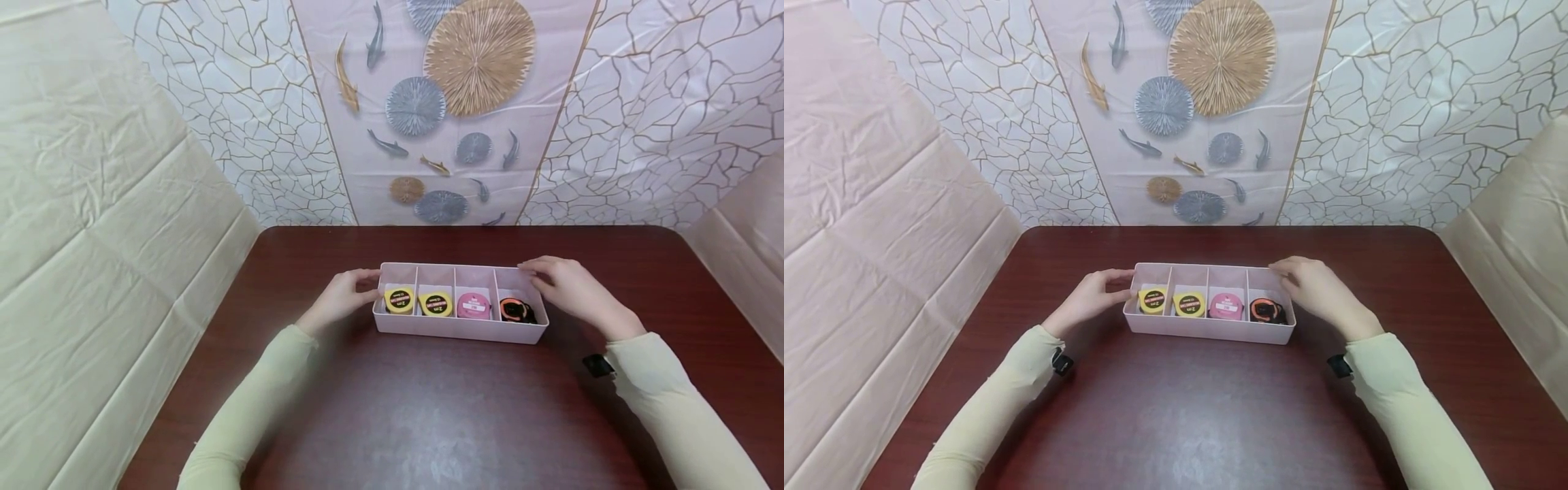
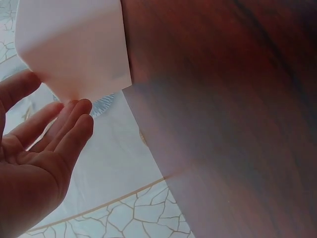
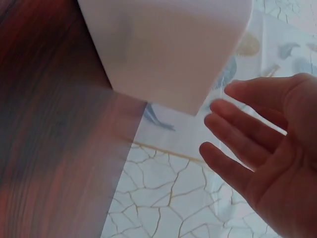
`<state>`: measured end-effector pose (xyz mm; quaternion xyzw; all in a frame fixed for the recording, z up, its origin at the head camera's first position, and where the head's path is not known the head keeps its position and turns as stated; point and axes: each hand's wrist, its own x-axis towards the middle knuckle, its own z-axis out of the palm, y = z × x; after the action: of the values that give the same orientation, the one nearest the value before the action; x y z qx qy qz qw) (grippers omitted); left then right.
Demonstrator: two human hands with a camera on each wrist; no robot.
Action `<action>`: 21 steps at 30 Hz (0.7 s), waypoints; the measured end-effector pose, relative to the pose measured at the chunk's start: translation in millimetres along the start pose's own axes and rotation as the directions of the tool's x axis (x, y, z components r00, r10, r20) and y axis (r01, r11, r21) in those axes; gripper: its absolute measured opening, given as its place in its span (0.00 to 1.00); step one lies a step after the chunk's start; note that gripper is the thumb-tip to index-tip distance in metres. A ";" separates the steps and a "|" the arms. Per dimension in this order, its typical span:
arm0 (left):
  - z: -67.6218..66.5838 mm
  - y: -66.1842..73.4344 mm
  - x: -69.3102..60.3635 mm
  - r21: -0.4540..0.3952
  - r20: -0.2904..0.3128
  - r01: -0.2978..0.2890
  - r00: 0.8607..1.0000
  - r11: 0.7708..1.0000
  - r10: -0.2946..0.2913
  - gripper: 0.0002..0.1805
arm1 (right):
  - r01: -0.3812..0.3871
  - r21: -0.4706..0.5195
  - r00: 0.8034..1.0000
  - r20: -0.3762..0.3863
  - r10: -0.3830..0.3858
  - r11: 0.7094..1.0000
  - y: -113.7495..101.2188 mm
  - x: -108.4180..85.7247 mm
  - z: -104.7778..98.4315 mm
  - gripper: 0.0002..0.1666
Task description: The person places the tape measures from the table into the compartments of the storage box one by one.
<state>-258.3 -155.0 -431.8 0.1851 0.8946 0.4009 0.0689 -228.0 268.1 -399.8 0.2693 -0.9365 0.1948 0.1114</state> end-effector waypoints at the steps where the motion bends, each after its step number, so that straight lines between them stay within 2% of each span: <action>1: 0.3 -0.4 0.0 0.000 -0.002 0.003 1.000 1.000 -0.003 0.28 | -0.021 -0.002 1.000 -0.009 0.021 1.000 0.8 -0.9 -1.5 0.16; 4: 0.4 -1.6 -0.7 0.011 -0.005 0.021 1.000 1.000 -0.021 0.29 | -0.093 0.004 0.996 -0.009 0.094 0.996 2.0 -4.7 -4.4 0.18; 10: 2.4 -7.3 -4.1 0.015 -0.005 0.009 1.000 1.000 -0.009 0.30 | -0.199 0.016 0.978 0.072 0.198 0.980 4.6 -13.5 0.1 0.24; 21: 7.2 -3.8 -5.1 -0.048 -0.033 0.013 0.999 0.999 -0.015 0.27 | -0.206 0.027 0.976 0.078 0.203 0.978 5.9 -17.1 3.8 0.23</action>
<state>-252.7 -154.3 -439.5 0.1704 0.8869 0.4249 0.0613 -217.4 278.9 -410.4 0.1808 -0.9592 0.2114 0.0507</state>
